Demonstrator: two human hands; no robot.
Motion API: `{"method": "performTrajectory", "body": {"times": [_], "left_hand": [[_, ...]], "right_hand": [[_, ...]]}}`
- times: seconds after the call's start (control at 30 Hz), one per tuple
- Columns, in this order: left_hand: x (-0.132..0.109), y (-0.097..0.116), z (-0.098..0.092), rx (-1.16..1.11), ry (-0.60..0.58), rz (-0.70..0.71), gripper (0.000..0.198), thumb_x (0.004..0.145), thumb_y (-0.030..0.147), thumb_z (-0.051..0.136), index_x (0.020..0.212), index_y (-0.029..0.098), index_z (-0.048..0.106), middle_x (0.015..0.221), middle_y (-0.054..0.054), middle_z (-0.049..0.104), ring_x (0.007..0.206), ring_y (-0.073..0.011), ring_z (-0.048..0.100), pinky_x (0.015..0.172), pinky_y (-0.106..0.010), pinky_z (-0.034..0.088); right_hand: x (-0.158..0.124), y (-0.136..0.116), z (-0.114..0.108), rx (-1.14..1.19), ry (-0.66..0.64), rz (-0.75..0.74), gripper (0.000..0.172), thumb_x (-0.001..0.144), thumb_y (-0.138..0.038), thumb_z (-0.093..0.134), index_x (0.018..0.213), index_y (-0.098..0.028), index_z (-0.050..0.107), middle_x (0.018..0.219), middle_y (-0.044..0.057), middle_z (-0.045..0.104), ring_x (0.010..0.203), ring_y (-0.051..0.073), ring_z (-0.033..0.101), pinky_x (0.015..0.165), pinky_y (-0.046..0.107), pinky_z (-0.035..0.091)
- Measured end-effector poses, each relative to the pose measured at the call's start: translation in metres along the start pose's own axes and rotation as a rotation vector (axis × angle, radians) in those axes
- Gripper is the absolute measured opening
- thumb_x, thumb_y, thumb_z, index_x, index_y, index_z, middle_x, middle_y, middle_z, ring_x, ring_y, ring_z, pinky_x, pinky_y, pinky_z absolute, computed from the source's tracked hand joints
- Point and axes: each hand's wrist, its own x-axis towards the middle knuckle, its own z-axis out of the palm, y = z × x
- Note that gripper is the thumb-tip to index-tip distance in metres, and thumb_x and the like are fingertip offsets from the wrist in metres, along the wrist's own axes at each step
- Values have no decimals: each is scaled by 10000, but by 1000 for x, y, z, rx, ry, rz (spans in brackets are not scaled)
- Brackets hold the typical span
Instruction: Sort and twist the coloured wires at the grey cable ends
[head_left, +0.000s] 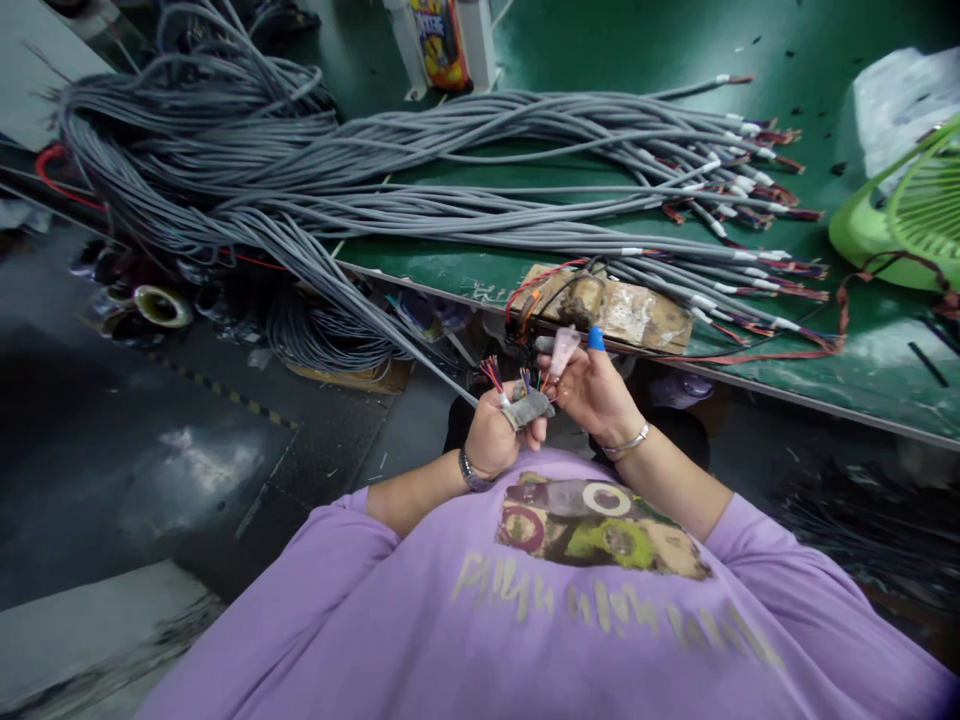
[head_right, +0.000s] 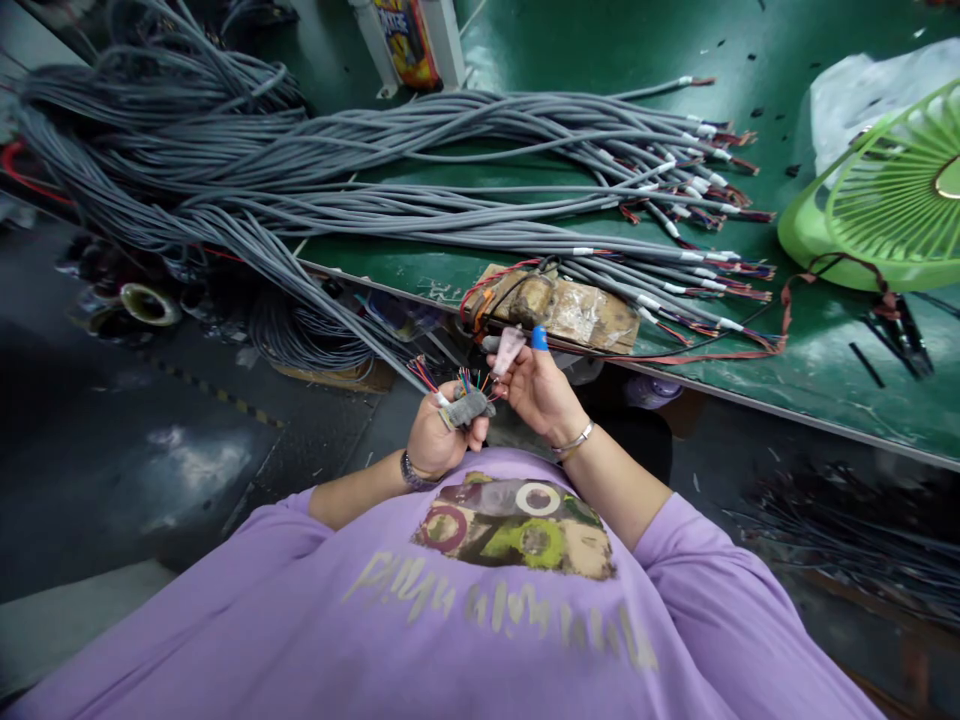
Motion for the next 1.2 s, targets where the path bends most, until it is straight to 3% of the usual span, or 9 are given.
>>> {"method": "performTrajectory", "body": {"times": [0.13,0.33,0.5,0.7,0.87,1.03,1.2], "left_hand": [[3,3,7,-7,30,16,389,677,507,774,675,162,595,468,25,588,320,-76,458,321,-190,348],[9,-4,10,3,61,60,406,676,527,770,689,165,588,494,25,609,341,-79,489,336,-187,375],[11,-7,9,17,84,77,439,681,568,756,735,161,602,500,26,612,342,-78,497,342,-181,363],[11,-10,9,67,119,77,417,722,557,731,750,164,594,527,26,627,359,-71,505,361,-181,364],[10,-13,6,118,122,68,380,762,529,706,770,165,599,537,23,634,367,-70,508,369,-184,351],[9,-13,5,143,125,80,389,756,535,699,735,165,584,536,19,633,371,-68,509,377,-186,355],[10,-11,6,134,135,78,382,744,528,702,738,166,582,534,27,625,364,-66,504,368,-181,345]], "right_hand": [[-2,-2,2,-54,43,-53,333,865,-520,682,838,-188,691,714,-2,679,572,101,545,523,221,434],[4,4,0,-57,82,-44,471,840,-651,643,807,-183,678,743,30,701,571,122,566,538,249,474],[10,7,1,34,7,-2,524,783,-729,646,782,-205,643,747,7,711,571,131,599,535,259,512],[15,8,3,72,24,-3,500,781,-696,679,758,-197,647,617,-15,655,490,120,575,498,259,515],[14,8,9,100,98,-45,479,780,-680,690,742,-206,628,663,-12,680,504,118,582,479,252,501],[11,9,11,125,68,-39,497,761,-702,691,760,-212,610,663,-28,670,530,104,583,515,231,510],[14,9,9,129,107,-24,475,744,-661,740,760,-200,628,649,-20,679,456,97,536,451,233,473]]}}
